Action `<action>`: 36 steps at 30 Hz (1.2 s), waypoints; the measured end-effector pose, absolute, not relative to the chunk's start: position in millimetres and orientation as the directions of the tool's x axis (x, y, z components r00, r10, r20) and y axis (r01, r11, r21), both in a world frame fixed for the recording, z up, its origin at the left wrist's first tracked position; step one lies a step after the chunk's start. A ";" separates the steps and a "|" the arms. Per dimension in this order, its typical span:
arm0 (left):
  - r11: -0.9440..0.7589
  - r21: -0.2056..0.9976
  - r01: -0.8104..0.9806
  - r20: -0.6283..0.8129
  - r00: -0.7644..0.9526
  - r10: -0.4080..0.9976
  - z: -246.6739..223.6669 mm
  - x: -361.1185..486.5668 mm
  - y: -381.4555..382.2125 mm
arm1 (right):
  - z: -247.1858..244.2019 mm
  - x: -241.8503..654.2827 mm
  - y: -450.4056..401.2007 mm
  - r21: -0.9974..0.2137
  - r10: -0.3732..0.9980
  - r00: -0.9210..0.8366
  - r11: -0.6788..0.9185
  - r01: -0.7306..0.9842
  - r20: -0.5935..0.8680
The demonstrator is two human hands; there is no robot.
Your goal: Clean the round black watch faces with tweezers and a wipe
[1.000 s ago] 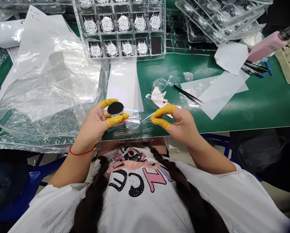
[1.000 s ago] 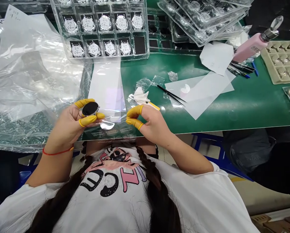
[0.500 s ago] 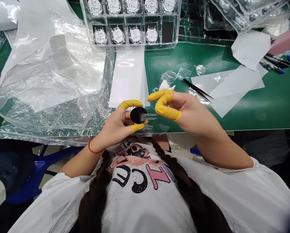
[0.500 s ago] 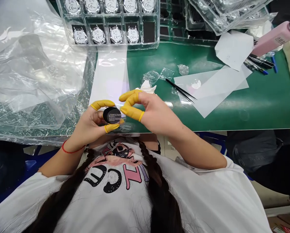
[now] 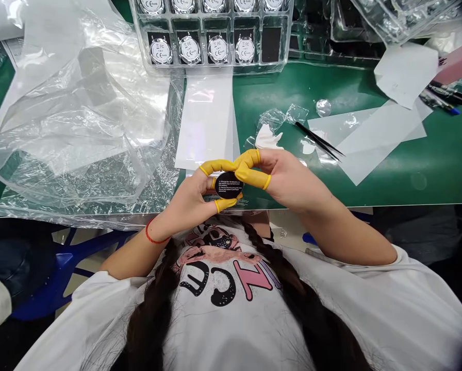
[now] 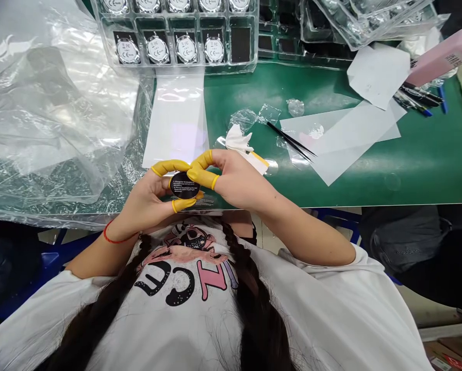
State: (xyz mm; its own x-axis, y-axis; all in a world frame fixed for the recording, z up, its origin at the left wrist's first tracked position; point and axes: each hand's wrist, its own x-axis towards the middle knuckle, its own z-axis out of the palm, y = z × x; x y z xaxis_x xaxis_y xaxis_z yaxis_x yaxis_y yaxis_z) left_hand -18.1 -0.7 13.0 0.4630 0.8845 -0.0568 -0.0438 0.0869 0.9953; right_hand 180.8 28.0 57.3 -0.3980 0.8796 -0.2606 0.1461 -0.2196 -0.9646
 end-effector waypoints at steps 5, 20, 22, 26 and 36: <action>0.093 0.994 -0.049 -0.061 0.453 0.889 14.1 -17.6 -1.5 | 55.8 180.6 27.3 -0.965 0.882 -0.396 -0.205 0.161 -0.254; 0.151 0.984 -0.095 -0.093 0.450 0.888 15.0 -15.4 -2.4 | 52.7 181.3 25.1 -0.969 0.906 -0.378 -0.109 0.221 -0.188; 0.151 0.984 -0.095 -0.093 0.449 0.889 15.3 -15.6 -2.0 | 52.8 181.2 24.8 -0.965 0.911 -0.368 -0.102 0.241 -0.188; 0.151 0.985 -0.082 -0.100 0.442 0.892 15.0 -15.8 -1.5 | 52.3 180.8 24.4 -0.961 0.912 -0.367 -0.088 0.261 -0.183; 0.179 0.980 -0.088 -0.123 0.443 0.888 14.0 -16.2 -2.2 | 52.5 180.3 25.2 -0.969 0.911 -0.381 -0.064 0.239 -0.155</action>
